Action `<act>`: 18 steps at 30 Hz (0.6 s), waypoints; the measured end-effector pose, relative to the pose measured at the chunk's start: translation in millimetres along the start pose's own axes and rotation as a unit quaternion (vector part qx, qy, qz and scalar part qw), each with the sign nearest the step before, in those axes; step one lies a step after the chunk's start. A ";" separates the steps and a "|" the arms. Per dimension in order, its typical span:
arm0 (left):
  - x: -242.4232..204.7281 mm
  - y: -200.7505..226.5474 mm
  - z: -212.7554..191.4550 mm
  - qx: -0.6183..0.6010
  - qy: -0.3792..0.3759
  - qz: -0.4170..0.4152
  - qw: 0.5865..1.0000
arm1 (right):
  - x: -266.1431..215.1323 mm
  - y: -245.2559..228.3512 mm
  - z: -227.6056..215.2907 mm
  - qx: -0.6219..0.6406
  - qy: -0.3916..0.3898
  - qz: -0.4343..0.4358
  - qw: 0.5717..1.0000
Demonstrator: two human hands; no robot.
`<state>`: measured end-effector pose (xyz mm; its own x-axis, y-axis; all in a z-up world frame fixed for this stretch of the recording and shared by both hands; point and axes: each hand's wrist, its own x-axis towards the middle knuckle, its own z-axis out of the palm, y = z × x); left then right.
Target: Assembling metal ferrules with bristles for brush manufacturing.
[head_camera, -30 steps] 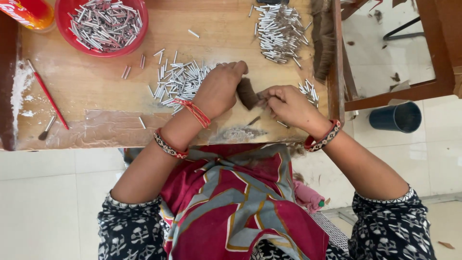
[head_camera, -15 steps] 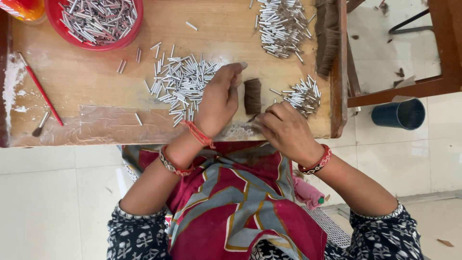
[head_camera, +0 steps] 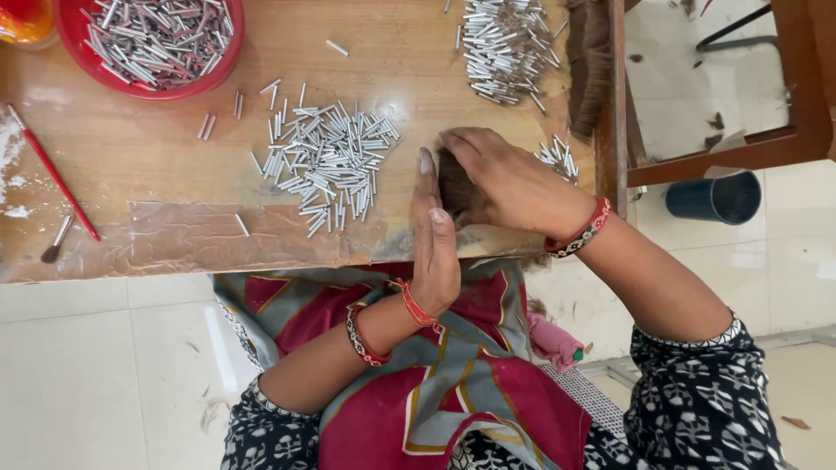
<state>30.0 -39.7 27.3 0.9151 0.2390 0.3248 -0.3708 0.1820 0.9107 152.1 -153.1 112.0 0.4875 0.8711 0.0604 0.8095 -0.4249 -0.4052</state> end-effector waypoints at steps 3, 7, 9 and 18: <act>-0.6 -5.6 1.7 0.051 0.000 -0.009 0.999 | -1.4 -8.1 -1.5 0.004 -0.020 0.017 1.000; -8.1 -3.6 2.7 0.009 0.008 -0.002 1.000 | -14.8 -9.1 8.0 0.011 -0.014 0.018 1.000; -11.2 2.3 1.1 0.064 -0.009 0.004 0.998 | -22.3 -9.2 11.8 0.023 -0.018 0.027 0.999; -10.1 6.2 -2.9 0.031 -0.026 -0.027 0.999 | -27.2 -25.0 -13.5 -0.018 -0.009 0.075 0.997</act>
